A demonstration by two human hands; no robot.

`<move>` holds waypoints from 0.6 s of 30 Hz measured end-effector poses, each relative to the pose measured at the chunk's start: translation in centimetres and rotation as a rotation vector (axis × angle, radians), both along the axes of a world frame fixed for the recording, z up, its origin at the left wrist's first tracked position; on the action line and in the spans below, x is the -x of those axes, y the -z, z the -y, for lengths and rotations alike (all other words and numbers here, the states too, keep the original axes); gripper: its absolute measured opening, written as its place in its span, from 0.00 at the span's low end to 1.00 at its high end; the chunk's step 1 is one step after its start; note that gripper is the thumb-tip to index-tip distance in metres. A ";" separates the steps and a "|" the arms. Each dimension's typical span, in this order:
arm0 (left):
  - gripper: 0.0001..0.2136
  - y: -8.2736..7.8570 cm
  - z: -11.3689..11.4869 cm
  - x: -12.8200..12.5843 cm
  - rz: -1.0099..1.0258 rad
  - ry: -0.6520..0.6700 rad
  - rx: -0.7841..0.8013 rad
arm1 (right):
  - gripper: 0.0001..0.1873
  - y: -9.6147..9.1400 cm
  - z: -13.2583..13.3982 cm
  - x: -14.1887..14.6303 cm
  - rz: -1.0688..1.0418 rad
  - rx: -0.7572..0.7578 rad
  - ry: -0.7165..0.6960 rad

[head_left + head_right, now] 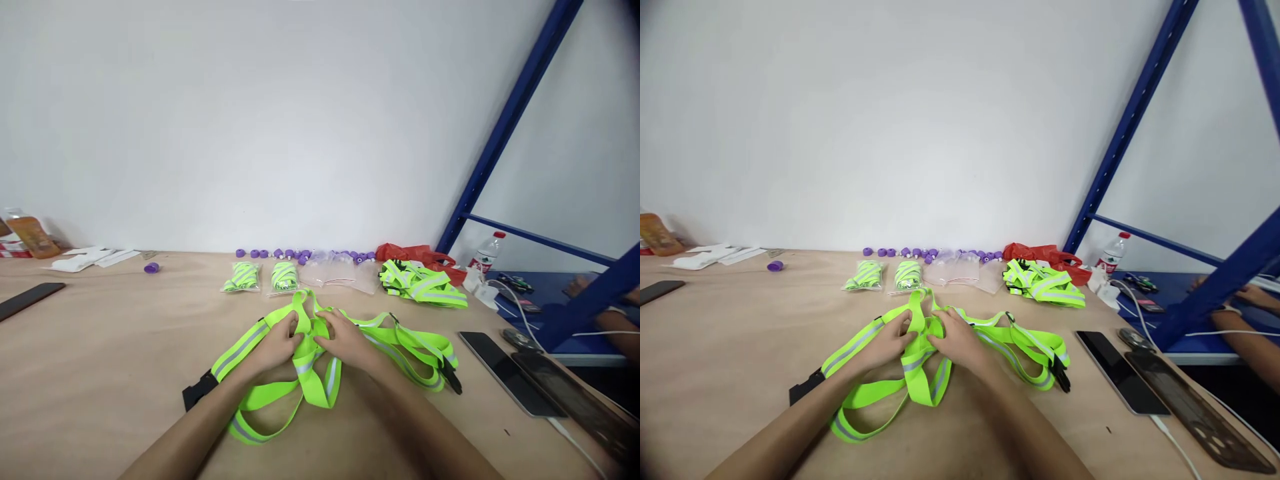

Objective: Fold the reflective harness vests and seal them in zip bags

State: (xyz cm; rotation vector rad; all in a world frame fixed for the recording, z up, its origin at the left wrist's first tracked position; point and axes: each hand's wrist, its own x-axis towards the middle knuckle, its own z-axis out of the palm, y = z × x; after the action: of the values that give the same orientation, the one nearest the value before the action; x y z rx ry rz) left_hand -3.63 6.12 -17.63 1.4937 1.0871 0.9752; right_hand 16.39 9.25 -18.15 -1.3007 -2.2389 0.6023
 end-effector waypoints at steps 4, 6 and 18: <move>0.15 0.7 0.1 0.0 0.178 0.019 0.023 | 0.06 0.1 0.0 -0.6 0.043 -0.055 -0.036; 0.16 0.7 0.2 0.0 0.221 -0.012 0.049 | 0.06 0.1 0.1 -0.6 -0.053 -0.081 -0.071; 0.16 -0.8 0.7 -0.4 0.367 -0.142 0.120 | 0.14 -0.6 0.4 -0.7 -0.638 0.150 0.030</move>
State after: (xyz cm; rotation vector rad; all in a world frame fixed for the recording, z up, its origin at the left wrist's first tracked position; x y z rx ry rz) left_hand -3.20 5.42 -16.78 1.0976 0.9734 1.2056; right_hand 17.05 8.83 -17.57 -1.0142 -1.6709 1.0226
